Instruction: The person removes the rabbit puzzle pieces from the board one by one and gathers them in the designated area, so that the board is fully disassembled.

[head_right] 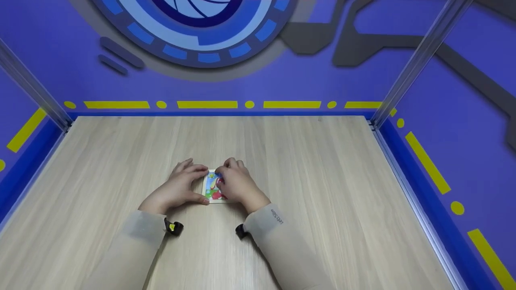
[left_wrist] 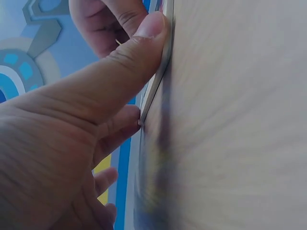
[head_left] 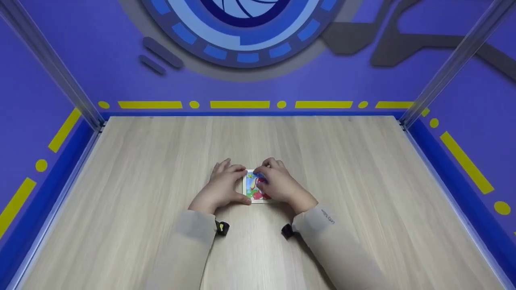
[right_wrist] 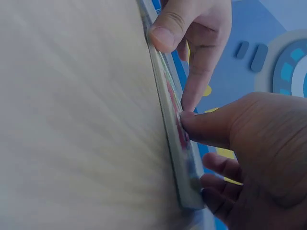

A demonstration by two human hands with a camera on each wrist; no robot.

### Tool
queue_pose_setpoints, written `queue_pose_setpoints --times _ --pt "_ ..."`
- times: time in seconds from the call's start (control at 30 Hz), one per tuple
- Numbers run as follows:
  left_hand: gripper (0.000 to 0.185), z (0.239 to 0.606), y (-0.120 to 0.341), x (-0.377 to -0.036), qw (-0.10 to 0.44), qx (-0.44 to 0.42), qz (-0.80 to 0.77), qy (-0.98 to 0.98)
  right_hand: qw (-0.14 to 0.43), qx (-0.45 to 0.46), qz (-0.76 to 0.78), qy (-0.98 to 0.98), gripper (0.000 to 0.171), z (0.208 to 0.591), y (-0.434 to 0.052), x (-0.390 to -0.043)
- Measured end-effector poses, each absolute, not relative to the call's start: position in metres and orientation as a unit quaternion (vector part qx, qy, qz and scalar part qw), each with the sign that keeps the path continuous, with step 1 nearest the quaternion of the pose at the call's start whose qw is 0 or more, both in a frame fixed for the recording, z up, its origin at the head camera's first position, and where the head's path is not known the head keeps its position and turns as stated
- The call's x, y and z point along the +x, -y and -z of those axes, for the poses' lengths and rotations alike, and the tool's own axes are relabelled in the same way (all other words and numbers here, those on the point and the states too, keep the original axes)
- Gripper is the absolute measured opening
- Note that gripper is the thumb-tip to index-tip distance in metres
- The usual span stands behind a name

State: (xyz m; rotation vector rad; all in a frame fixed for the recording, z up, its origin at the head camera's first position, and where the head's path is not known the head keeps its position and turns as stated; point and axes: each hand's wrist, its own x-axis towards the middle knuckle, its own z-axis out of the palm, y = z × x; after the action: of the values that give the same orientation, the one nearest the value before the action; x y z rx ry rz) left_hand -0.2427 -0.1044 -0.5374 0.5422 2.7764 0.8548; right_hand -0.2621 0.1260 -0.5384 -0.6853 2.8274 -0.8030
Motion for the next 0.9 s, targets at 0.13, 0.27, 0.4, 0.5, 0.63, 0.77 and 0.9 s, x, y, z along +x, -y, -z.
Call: queue_pose_setpoints --times 0.13,0.27,0.4,0.5,0.63,0.77,0.9 --pt "0.100 0.537 0.103 -0.240 0.097 0.180 -0.296 -0.933 0.093 -0.221 0.260 -0.935 0.035 0.531 -0.121 -0.262" --pt "0.098 0.537 0.103 -0.239 0.092 0.185 -0.298 -0.932 0.117 -0.212 0.272 -0.932 0.035 0.527 -0.120 -0.263" --pt "0.098 0.538 0.103 -0.239 0.092 0.181 -0.292 -0.935 0.139 -0.197 0.290 -0.926 0.035 0.529 -0.119 -0.267" --pt "0.099 0.537 0.103 -0.240 0.095 0.176 -0.290 -0.936 0.151 -0.188 0.303 -0.922 0.036 0.531 -0.118 -0.271" --pt "0.100 0.537 0.104 -0.240 0.094 0.174 -0.291 -0.936 0.150 -0.185 0.309 -0.921 0.034 0.532 -0.117 -0.274" --pt "0.100 0.537 0.104 -0.241 0.090 0.169 -0.293 -0.937 0.152 -0.184 0.314 -0.919 0.034 0.532 -0.116 -0.275" --pt "0.101 0.538 0.104 -0.241 0.092 0.161 -0.301 -0.935 0.152 -0.180 0.321 -0.917 0.034 0.534 -0.116 -0.275"
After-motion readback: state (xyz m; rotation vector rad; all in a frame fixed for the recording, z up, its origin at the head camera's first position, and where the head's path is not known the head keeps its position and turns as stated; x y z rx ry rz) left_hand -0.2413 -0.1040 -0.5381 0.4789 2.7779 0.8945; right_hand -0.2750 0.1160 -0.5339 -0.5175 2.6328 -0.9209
